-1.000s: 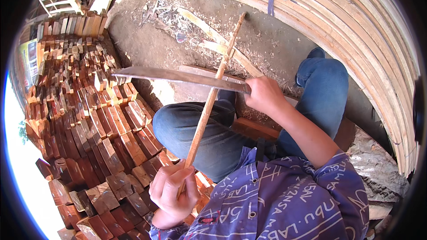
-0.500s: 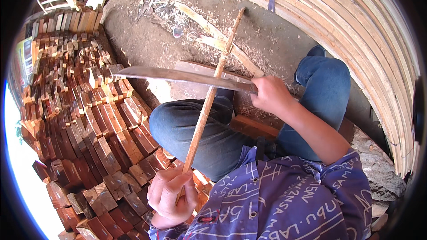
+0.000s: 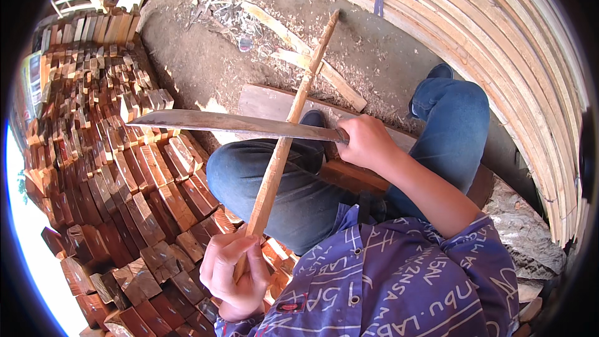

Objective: The person sits on the ground and uses a hand saw to shape a small piece of wood, repeatedly sawing along its edges to refine its form.

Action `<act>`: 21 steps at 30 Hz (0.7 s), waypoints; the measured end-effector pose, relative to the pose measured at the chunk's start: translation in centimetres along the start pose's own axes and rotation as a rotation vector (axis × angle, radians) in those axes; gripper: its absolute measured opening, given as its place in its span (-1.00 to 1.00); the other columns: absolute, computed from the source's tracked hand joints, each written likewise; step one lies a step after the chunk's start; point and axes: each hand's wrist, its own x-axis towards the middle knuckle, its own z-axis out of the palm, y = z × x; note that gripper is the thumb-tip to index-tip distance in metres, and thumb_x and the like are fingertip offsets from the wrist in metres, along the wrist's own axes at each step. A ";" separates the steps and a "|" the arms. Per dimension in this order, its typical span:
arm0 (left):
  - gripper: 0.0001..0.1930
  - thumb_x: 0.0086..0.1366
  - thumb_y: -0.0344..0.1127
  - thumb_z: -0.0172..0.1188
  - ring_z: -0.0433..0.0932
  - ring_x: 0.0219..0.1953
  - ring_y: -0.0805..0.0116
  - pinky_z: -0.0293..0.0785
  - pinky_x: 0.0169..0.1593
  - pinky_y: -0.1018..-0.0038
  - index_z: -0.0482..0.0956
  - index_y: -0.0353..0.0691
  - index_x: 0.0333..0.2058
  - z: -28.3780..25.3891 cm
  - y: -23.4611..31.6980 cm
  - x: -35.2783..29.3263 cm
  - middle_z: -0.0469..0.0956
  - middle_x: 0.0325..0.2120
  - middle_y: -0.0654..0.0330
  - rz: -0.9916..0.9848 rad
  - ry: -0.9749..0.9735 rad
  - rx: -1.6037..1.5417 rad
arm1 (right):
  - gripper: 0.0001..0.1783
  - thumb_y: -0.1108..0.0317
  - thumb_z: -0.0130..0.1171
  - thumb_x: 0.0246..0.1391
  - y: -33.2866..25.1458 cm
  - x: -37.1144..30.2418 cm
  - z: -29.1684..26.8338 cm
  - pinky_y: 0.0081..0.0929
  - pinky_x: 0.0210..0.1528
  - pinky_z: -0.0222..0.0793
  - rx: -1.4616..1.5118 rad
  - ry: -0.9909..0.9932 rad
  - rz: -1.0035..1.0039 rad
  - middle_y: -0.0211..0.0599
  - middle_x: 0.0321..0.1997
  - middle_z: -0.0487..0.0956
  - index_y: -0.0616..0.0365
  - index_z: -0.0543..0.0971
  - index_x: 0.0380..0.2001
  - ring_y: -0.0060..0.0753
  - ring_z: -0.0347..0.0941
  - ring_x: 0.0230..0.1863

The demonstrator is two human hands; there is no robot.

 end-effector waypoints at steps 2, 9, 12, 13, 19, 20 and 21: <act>-0.88 0.14 -0.58 0.31 0.47 -0.55 0.47 0.27 -0.48 0.61 0.54 -0.26 -0.43 0.1 -0.6 -0.3 0.57 -0.53 0.15 -0.016 0.025 0.010 | -0.76 0.27 0.33 -0.21 0.3 0.6 0.3 -0.02 -0.28 0.50 -0.030 -0.001 -0.026 0.06 -0.52 0.60 0.24 0.61 -0.51 0.14 0.58 -0.39; -0.88 0.16 -0.58 0.31 0.37 -0.63 0.64 0.20 -0.53 0.65 0.54 -0.28 -0.43 0.3 -4.3 -1.9 0.56 -0.54 0.24 -0.095 0.070 -0.021 | -0.77 0.28 0.30 -0.16 -0.6 1.8 0.7 -0.03 -0.25 0.52 -0.132 -0.062 -0.004 0.05 -0.51 0.61 0.23 0.66 -0.45 0.11 0.60 -0.38; -0.88 0.12 -0.60 0.32 0.49 -0.55 0.47 0.34 -0.46 0.57 0.56 -0.28 -0.42 0.7 -4.1 -2.6 0.58 -0.52 0.17 -0.115 0.075 -0.055 | -0.79 0.31 0.26 -0.14 -3.2 0.4 -0.6 -0.02 -0.23 0.52 -0.133 -0.112 -0.028 0.07 -0.50 0.61 0.22 0.66 -0.44 0.13 0.60 -0.38; -0.87 0.09 -0.62 0.32 0.59 -0.50 0.33 0.47 -0.39 0.50 0.59 -0.28 -0.40 0.9 -3.6 -2.7 0.62 -0.48 0.10 -0.095 0.063 -0.076 | -0.80 0.32 0.24 -0.14 -3.9 0.0 -0.6 -0.01 -0.24 0.52 -0.125 -0.128 -0.030 0.09 -0.51 0.60 0.22 0.65 -0.44 0.15 0.59 -0.38; -0.80 -0.01 -0.65 0.35 0.59 -0.50 0.24 0.49 -0.42 0.47 0.58 -0.27 -0.40 1.3 -2.0 -3.3 0.61 -0.47 0.05 0.030 -0.012 -0.095 | -0.83 0.35 0.26 -0.15 -0.9 -0.1 0.6 -0.01 -0.30 0.49 -0.106 0.016 0.007 0.09 -0.57 0.56 0.22 0.63 -0.47 0.20 0.55 -0.45; -0.80 -0.01 -0.65 0.36 0.59 -0.50 0.24 0.49 -0.42 0.47 0.58 -0.27 -0.40 1.5 -2.2 -3.7 0.61 -0.47 0.05 0.047 -0.016 -0.097 | -0.81 0.33 0.24 -0.14 0.6 0.1 0.1 -0.01 -0.27 0.51 -0.126 -0.012 0.063 0.11 -0.52 0.58 0.24 0.63 -0.46 0.17 0.57 -0.40; -0.80 -0.01 -0.65 0.36 0.59 -0.50 0.25 0.49 -0.42 0.47 0.58 -0.26 -0.40 1.6 -2.3 -4.1 0.61 -0.47 0.05 0.063 -0.020 -0.098 | -0.78 0.31 0.22 -0.13 1.8 0.3 -0.2 -0.01 -0.24 0.53 -0.147 -0.041 0.118 0.14 -0.47 0.61 0.25 0.63 -0.44 0.14 0.60 -0.35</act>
